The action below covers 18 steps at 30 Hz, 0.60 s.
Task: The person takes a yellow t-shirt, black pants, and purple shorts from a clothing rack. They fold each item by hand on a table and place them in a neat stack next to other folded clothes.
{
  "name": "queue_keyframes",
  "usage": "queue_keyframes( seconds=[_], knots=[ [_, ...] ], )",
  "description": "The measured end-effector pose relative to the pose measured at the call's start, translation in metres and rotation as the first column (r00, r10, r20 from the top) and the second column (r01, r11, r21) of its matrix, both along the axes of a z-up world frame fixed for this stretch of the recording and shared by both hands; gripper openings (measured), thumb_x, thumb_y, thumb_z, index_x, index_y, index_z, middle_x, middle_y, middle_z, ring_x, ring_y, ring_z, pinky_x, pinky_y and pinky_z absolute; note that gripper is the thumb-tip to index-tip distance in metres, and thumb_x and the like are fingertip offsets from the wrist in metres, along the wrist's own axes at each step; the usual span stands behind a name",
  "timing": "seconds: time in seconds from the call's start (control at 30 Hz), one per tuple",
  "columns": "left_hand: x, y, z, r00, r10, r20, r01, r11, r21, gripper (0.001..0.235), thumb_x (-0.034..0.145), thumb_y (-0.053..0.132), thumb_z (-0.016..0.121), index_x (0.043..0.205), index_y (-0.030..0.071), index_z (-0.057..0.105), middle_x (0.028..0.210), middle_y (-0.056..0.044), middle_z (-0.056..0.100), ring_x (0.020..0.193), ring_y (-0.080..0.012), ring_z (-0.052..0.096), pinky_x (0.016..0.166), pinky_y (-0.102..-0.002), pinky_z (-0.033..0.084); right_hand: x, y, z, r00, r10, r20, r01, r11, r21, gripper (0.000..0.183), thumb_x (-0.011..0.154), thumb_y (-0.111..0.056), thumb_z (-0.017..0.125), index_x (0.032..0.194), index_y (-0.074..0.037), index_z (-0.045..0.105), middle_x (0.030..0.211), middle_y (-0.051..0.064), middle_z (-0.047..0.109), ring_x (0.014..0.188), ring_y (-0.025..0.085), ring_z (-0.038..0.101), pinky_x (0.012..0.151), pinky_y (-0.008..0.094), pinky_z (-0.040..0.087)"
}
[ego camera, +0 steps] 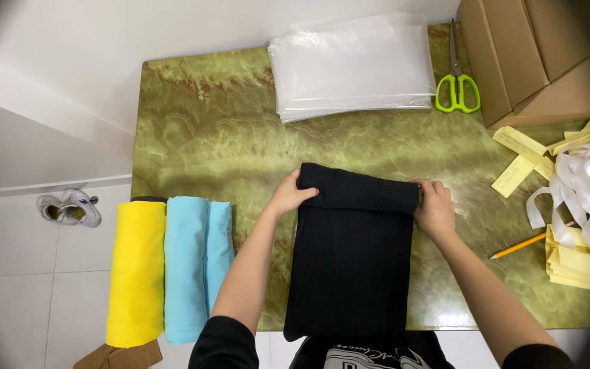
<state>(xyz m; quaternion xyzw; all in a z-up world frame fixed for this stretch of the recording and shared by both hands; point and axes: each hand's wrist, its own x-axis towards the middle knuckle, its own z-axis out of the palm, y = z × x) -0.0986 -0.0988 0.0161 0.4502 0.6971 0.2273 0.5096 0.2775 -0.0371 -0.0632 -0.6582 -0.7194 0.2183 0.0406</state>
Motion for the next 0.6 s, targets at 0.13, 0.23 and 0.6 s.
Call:
queue_keyframes(
  seconds=[0.13,0.23,0.6],
  knots=[
    [0.001,-0.007,-0.015,0.999,0.042,0.005,-0.042,0.997,0.059,0.104,0.080,0.039,0.086,0.164,-0.001,0.039,0.163,-0.026,0.046,0.154,-0.0380,0.041,0.127,-0.050,0.038,0.029,0.034,-0.036,0.985,0.047,-0.165,-0.055,0.998,-0.043,0.057,0.088,-0.018,0.072,0.142,-0.036,0.064,0.121,0.004,0.058,0.126,0.040,0.058,0.103,0.059,0.053],
    [-0.001,-0.017,-0.049,0.999,0.038,-0.011,-0.035,0.979,0.203,0.085,0.083,0.033,0.087,0.154,0.005,0.051,0.151,-0.025,0.056,0.147,-0.0447,0.048,0.121,-0.056,0.043,0.017,0.035,0.012,0.965,0.042,-0.259,-0.038,0.999,0.023,0.038,0.101,-0.019,0.069,0.138,-0.026,0.073,0.122,0.013,0.068,0.119,0.042,0.067,0.099,0.056,0.055],
    [0.022,-0.080,-0.025,0.985,0.068,-0.158,-0.018,0.954,0.300,0.076,0.087,0.007,0.082,0.153,0.005,0.045,0.151,-0.022,0.048,0.145,-0.0480,0.047,0.120,-0.059,0.044,-0.064,0.016,0.069,0.931,0.326,-0.162,-0.364,0.839,-0.405,0.094,0.068,-0.065,0.092,0.146,-0.019,0.068,0.145,0.015,0.071,0.138,0.039,0.063,0.116,0.054,0.050]
  ],
)
